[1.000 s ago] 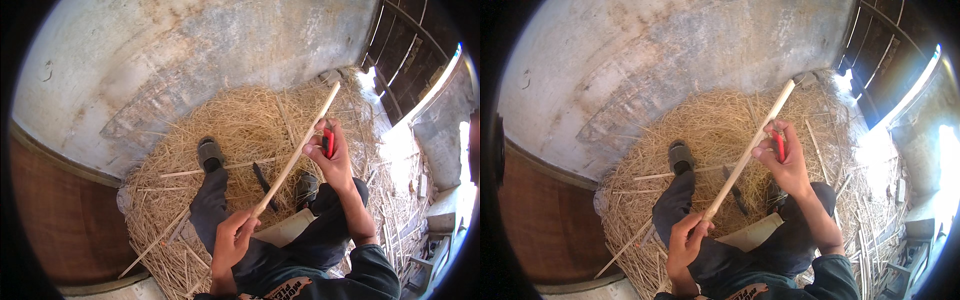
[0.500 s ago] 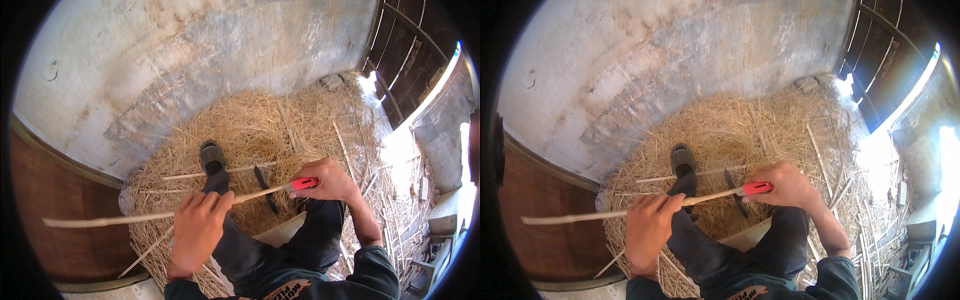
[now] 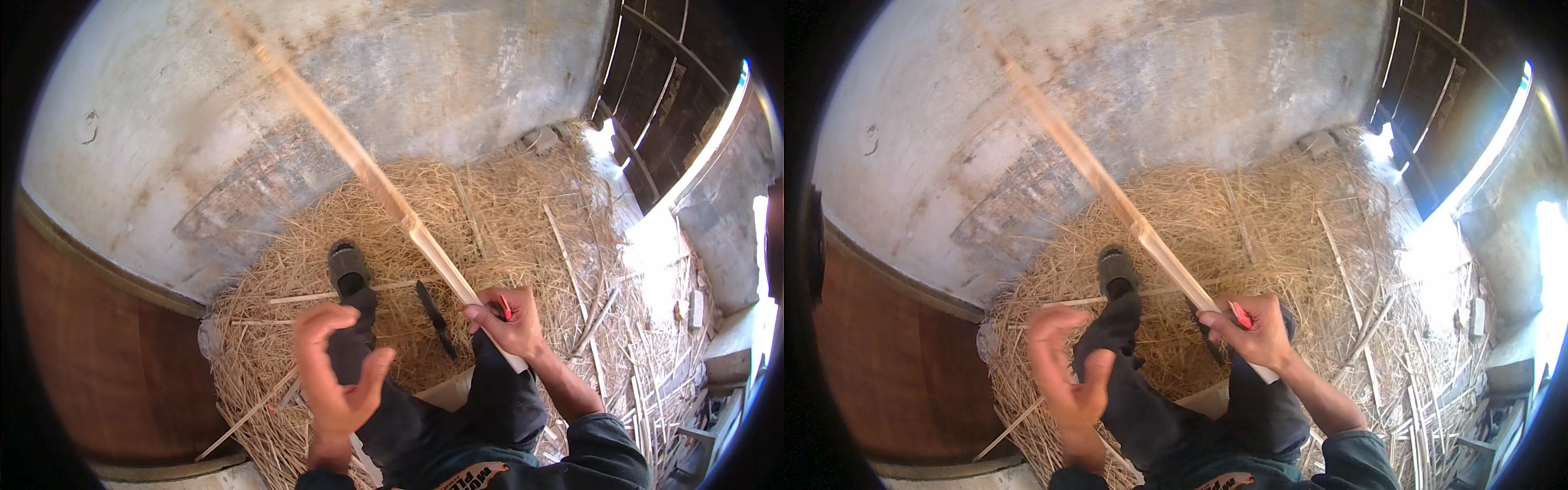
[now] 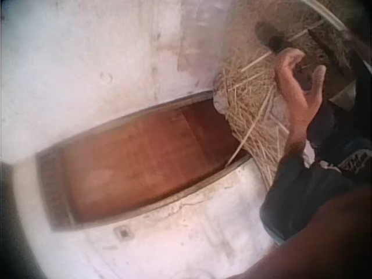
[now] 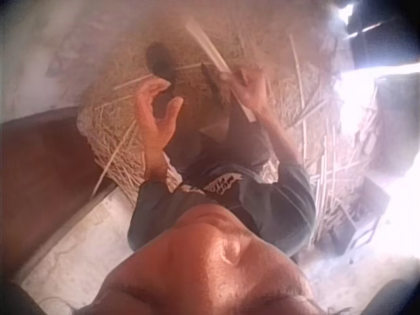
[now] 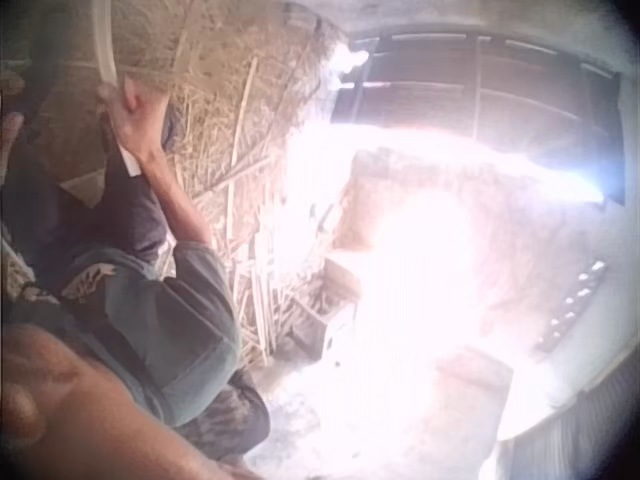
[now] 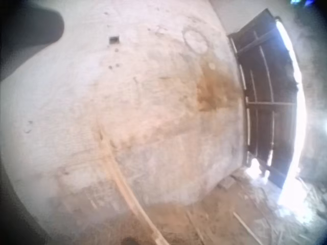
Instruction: The person sits on straw and uses a knife to shave and shape a long bamboo stick, then switches to a red utility knife to continue smoothing the surface. The person rotates the stick frequently to work on different sides.
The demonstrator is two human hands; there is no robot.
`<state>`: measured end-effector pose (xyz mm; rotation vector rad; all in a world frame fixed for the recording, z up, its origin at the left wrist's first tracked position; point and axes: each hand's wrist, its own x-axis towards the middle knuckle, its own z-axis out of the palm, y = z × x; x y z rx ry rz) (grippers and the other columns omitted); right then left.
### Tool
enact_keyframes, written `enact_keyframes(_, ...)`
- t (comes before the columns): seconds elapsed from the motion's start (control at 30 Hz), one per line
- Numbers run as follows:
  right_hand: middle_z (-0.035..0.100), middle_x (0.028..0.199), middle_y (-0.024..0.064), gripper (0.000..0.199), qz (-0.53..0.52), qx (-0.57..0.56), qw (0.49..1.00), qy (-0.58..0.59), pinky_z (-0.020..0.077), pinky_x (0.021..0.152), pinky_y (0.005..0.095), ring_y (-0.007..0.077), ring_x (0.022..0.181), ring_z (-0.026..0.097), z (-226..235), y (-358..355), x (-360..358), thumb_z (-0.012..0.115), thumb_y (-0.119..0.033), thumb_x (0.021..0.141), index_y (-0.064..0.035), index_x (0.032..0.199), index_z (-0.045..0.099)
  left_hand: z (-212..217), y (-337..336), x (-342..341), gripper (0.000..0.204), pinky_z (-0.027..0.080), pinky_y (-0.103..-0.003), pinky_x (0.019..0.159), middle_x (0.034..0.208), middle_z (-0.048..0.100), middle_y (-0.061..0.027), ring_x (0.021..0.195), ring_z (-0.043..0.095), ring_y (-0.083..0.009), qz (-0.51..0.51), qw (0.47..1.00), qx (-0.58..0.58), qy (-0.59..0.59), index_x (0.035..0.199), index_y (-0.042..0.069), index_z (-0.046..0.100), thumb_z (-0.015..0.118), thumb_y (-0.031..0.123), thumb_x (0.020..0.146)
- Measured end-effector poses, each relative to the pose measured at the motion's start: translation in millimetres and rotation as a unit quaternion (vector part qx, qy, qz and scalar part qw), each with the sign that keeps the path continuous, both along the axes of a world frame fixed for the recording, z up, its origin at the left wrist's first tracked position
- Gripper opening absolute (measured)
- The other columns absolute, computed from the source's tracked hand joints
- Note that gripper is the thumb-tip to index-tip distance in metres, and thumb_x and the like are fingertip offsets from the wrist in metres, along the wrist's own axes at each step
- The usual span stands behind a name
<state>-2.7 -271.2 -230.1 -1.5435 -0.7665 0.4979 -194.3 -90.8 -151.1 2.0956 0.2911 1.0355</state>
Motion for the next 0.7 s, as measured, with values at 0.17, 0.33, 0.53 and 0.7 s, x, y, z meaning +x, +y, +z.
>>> enact_keyframes(0.17, 0.077, 0.074, 0.0036, 0.017, -0.046, 0.026, 0.998, 0.034, 0.053, 0.063, 0.0239, 0.0054, 0.07, 0.07, -18.3, 16.4, -12.5, 0.078, -0.016, 0.099, -0.0008, 0.108, 0.081, -66.7, -42.8, 2.1, 0.051, 0.057, -0.036, 0.098, 0.123, 0.064, -0.0136, 0.111, 0.071, -0.0215, -0.192, 0.919, -0.268, 0.216, 0.133, 0.0, 0.053, 0.083, 0.007, 0.092)
enact_keyframes(0.33, 0.077, 0.075, 0.0033, 0.018, -0.05, 0.068, 0.995, 0.056, 0.054, 0.063, 0.0244, 0.0066, 0.07, 0.071, -25.8, 29.1, -19.7, 0.077, -0.014, 0.1, 0.0007, 0.108, 0.081, -105.5, -72.4, 6.2, 0.043, 0.058, -0.036, 0.097, 0.121, 0.067, -0.0123, 0.109, 0.072, -0.0202, -0.255, 0.863, -0.379, 0.215, 0.135, 0.001, 0.053, 0.076, 0.008, 0.099)
enact_keyframes(0.53, 0.076, 0.076, 0.0031, 0.017, -0.019, 0.111, 0.993, 0.047, 0.0536, 0.063, 0.0238, 0.0069, 0.07, 0.071, -37.4, 31.9, -30.4, 0.077, -0.013, 0.099, 0.0003, 0.108, 0.081, -124.4, -63.0, 11.0, 0.039, 0.058, -0.037, 0.098, 0.118, 0.072, -0.0143, 0.112, 0.072, -0.0206, -0.264, 0.875, -0.365, 0.18, 0.136, -0.003, 0.054, 0.071, 0.005, 0.102)
enact_keyframes(0.7, 0.075, 0.077, 0.0068, 0.023, 0.017, 0.104, 0.994, 0.004, 0.052, 0.063, 0.0259, 0.0086, 0.07, 0.068, -42.5, 29.2, -25.4, 0.08, -0.016, 0.096, -0.0004, 0.112, 0.081, -120.9, -62.7, 8.9, 0.034, 0.059, -0.036, 0.096, 0.116, 0.075, -0.0163, 0.11, 0.074, -0.0213, -0.275, 0.868, -0.376, 0.172, 0.136, -0.005, 0.056, 0.066, 0.003, 0.104)
